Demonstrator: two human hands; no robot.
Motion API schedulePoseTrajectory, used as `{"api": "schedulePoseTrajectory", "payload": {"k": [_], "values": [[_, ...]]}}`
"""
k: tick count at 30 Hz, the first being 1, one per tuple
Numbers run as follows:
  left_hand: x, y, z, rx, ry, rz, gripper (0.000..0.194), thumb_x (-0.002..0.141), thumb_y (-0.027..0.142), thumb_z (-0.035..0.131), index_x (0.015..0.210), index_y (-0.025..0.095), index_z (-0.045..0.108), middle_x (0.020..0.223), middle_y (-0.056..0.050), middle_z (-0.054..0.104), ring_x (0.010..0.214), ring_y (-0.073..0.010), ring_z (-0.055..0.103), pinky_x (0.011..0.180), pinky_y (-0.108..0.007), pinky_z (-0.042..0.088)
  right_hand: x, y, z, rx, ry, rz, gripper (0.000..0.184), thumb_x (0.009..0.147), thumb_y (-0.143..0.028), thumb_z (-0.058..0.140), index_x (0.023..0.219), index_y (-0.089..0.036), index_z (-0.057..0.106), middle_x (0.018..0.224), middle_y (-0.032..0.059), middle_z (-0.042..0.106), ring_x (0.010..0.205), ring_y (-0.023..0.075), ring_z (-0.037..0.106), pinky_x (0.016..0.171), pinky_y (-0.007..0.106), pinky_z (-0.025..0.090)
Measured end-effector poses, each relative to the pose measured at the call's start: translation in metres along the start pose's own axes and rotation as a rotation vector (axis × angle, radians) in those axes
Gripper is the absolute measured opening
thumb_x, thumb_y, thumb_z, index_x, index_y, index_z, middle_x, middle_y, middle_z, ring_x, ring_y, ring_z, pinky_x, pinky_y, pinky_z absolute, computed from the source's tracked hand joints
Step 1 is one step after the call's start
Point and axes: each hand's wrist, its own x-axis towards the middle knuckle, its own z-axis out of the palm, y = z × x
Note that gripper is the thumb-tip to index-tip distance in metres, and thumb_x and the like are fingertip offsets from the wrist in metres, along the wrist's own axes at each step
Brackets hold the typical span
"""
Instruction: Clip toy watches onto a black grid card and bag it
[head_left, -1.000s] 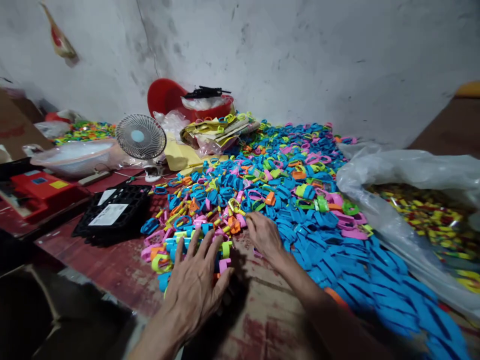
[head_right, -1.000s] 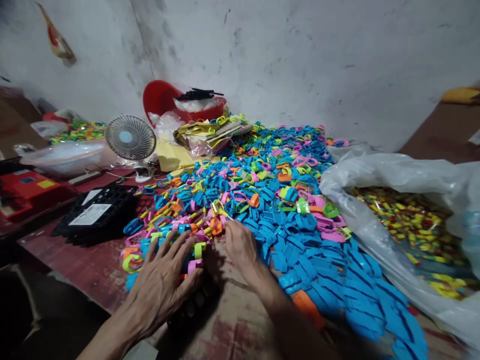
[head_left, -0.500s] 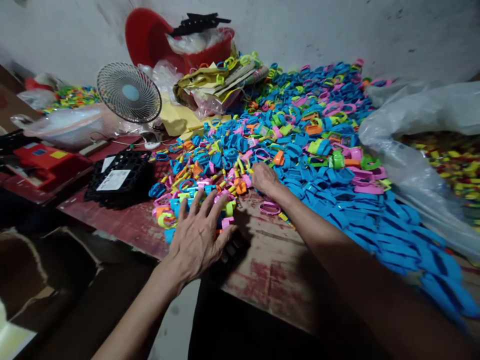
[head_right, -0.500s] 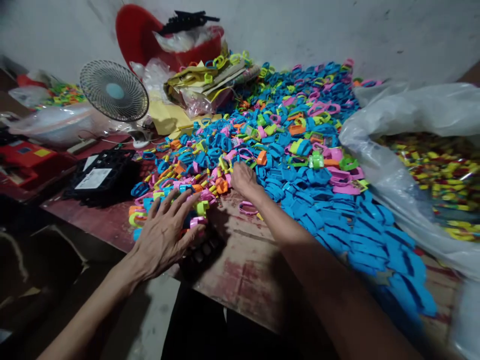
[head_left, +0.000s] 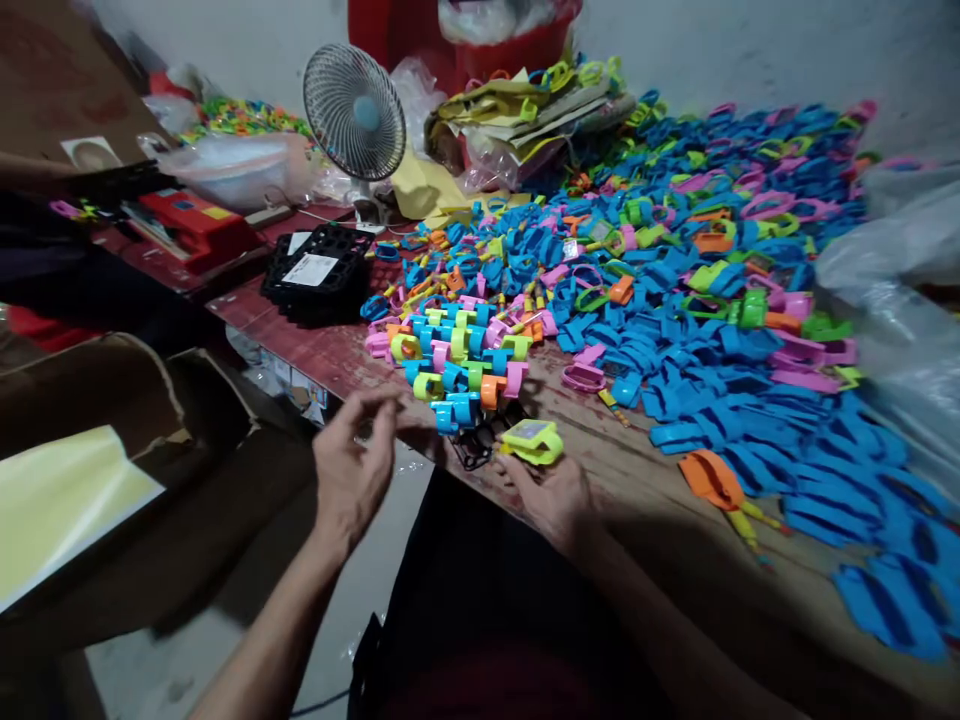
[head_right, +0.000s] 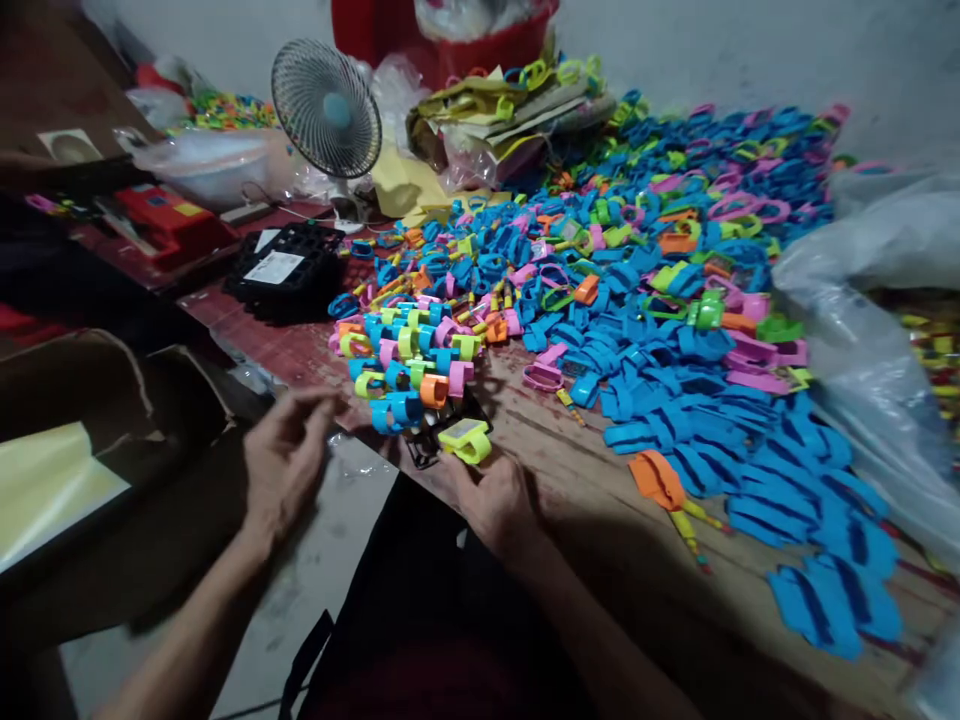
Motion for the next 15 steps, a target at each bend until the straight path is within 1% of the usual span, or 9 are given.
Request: {"api": "schedulePoseTrajectory", "payload": {"k": [2,4,6,7,9,11,12,13,15], "values": [[-0.026,-0.02,0.004,-0.011,-0.123,-0.064,0.02,0.091,0.032,0.059,0.103,0.019,0.068,0.096,-0.004,0.072,0.09,-0.017,0.068,0.082,-0.029,0.053,0.0,-0.009,0.013,0.041,-0.028,0.054,0.025,0.083,-0.043,0.065,0.089,-0.022,0.075,0.09,0.0078,0.077,0.084,0.0246,0.073,0.074,0.031,0.057],[-0.041,-0.029,0.009,-0.043,-0.192,-0.045,0.022,0.092,0.029,0.057,0.109,0.019,0.067,0.103,-0.005,0.072,0.093,-0.0172,0.067,0.085,-0.03,0.053,0.003,-0.015,0.021,0.016,-0.031,0.075,0.026,0.081,-0.044,0.067,0.091,-0.022,0.075,0.092,0.0076,0.077,0.088,0.026,0.073,0.076,0.032,0.057],[-0.046,-0.028,0.013,-0.066,-0.205,0.03,0.023,0.092,0.025,0.057,0.112,0.019,0.065,0.103,-0.005,0.071,0.091,-0.0163,0.067,0.084,-0.029,0.053,0.005,-0.014,0.024,-0.038,-0.028,0.046,0.028,0.081,-0.045,0.066,0.092,-0.021,0.074,0.09,0.0081,0.077,0.087,0.027,0.074,0.075,0.033,0.057],[-0.046,-0.024,0.013,-0.067,-0.184,0.079,0.022,0.092,0.023,0.057,0.111,0.019,0.065,0.101,-0.005,0.071,0.089,-0.0156,0.067,0.082,-0.029,0.053,0.005,-0.012,0.025,-0.066,-0.018,0.014,0.028,0.082,-0.045,0.066,0.092,-0.02,0.074,0.089,0.0085,0.077,0.085,0.0272,0.074,0.074,0.033,0.057],[-0.041,-0.014,0.013,-0.045,-0.088,0.198,0.019,0.09,0.02,0.059,0.108,0.019,0.064,0.095,-0.004,0.07,0.084,-0.0145,0.066,0.079,-0.027,0.052,0.005,-0.006,0.028,-0.112,0.027,-0.092,0.029,0.084,-0.045,0.064,0.092,-0.019,0.074,0.085,0.0094,0.077,0.081,0.0268,0.074,0.073,0.034,0.058],[-0.034,-0.004,0.012,0.006,-0.002,0.339,0.022,0.087,0.019,0.063,0.109,0.019,0.061,0.097,-0.005,0.069,0.089,-0.0167,0.065,0.082,-0.03,0.052,0.004,0.0,0.029,-0.15,0.093,-0.25,0.026,0.086,-0.042,0.061,0.087,-0.018,0.073,0.079,0.0094,0.076,0.073,0.025,0.073,0.069,0.033,0.058],[-0.03,0.001,0.013,0.046,0.007,0.399,0.027,0.085,0.02,0.066,0.112,0.019,0.06,0.101,-0.007,0.068,0.095,-0.0191,0.064,0.085,-0.034,0.052,0.005,0.001,0.03,-0.166,0.116,-0.341,0.024,0.087,-0.038,0.059,0.084,-0.019,0.073,0.076,0.0091,0.075,0.069,0.0239,0.072,0.067,0.033,0.059],[-0.025,0.004,0.013,0.088,-0.012,0.447,0.033,0.084,0.022,0.067,0.116,0.019,0.059,0.108,-0.009,0.067,0.102,-0.0218,0.062,0.09,-0.038,0.051,0.005,0.002,0.03,-0.174,0.127,-0.441,0.022,0.088,-0.033,0.056,0.081,-0.02,0.072,0.073,0.0087,0.073,0.066,0.023,0.07,0.064,0.032,0.058],[-0.017,0.008,0.015,0.157,-0.1,0.507,0.038,0.085,0.024,0.066,0.122,0.019,0.057,0.119,-0.012,0.064,0.112,-0.0255,0.058,0.096,-0.044,0.047,0.007,0.001,0.03,-0.174,0.125,-0.617,0.019,0.087,-0.022,0.052,0.079,-0.02,0.069,0.071,0.0079,0.07,0.064,0.022,0.068,0.062,0.032,0.058]]}}
